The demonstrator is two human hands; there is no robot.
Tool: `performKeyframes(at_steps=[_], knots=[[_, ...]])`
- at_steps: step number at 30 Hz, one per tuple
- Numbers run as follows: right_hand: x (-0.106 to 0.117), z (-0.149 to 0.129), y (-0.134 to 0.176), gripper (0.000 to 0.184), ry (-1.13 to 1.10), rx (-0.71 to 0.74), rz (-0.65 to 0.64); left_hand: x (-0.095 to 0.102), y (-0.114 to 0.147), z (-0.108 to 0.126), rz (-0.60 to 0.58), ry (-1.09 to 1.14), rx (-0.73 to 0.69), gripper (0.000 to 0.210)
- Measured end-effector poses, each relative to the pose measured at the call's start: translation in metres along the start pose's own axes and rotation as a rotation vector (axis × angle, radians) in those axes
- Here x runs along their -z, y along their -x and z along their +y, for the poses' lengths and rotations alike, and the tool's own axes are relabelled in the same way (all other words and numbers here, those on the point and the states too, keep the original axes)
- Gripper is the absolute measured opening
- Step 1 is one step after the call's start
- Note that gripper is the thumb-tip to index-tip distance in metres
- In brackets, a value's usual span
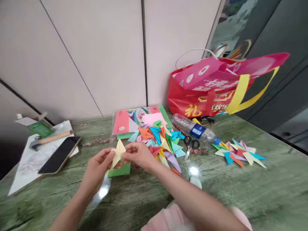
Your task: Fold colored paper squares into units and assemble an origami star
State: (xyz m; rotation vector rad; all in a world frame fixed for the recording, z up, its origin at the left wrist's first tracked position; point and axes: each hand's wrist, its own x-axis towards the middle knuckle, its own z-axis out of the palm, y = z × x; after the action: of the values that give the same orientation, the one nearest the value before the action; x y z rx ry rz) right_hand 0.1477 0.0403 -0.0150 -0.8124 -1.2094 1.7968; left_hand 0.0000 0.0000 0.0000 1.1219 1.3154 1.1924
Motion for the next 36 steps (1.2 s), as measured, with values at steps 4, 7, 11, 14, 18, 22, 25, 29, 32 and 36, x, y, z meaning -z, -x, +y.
performKeyframes(at_steps=[4, 7, 11, 14, 18, 22, 25, 29, 32, 36], knots=[[0.0031, 0.0002, -0.0005, 0.032, -0.008, -0.072, 0.007, 0.0042, -0.0016, 0.0062, 0.065, -0.119, -0.09, 0.028], [0.0026, -0.0024, 0.0007, 0.034, 0.003, -0.121, 0.009, 0.0043, -0.001, 0.0066, 0.042, -0.142, -0.084, 0.02], [-0.0007, -0.0066, 0.0032, 0.034, 0.009, -0.122, 0.017, 0.0042, -0.001, 0.0021, 0.051, -0.11, -0.1, 0.015], [-0.0026, -0.0077, 0.0042, 0.034, 0.012, -0.098, 0.016, 0.0047, -0.0019, -0.0011, 0.07, -0.084, -0.091, 0.016], [-0.0038, -0.0067, 0.004, 0.037, -0.005, -0.082, 0.007, 0.0045, -0.0024, -0.0026, 0.075, -0.08, -0.087, 0.017], [-0.0048, -0.0064, 0.0045, 0.035, 0.004, -0.073, 0.009, 0.0038, -0.0023, -0.0009, 0.06, -0.061, -0.111, 0.017], [-0.0053, -0.0074, 0.0054, 0.034, 0.017, -0.084, 0.006, 0.0033, -0.0017, 0.0012, 0.085, -0.058, -0.108, 0.017], [-0.0046, -0.0084, 0.0056, 0.035, 0.036, -0.097, -0.003, 0.0021, -0.0002, 0.0017, 0.125, -0.039, -0.098, 0.015], [-0.0042, -0.008, 0.0049, 0.034, 0.052, -0.09, -0.014, 0.0013, 0.0003, 0.0008, 0.143, -0.012, -0.09, 0.016], [-0.0053, -0.0063, 0.005, 0.032, 0.025, -0.077, -0.039, 0.0009, 0.0009, 0.0017, 0.174, -0.068, -0.116, 0.017]])
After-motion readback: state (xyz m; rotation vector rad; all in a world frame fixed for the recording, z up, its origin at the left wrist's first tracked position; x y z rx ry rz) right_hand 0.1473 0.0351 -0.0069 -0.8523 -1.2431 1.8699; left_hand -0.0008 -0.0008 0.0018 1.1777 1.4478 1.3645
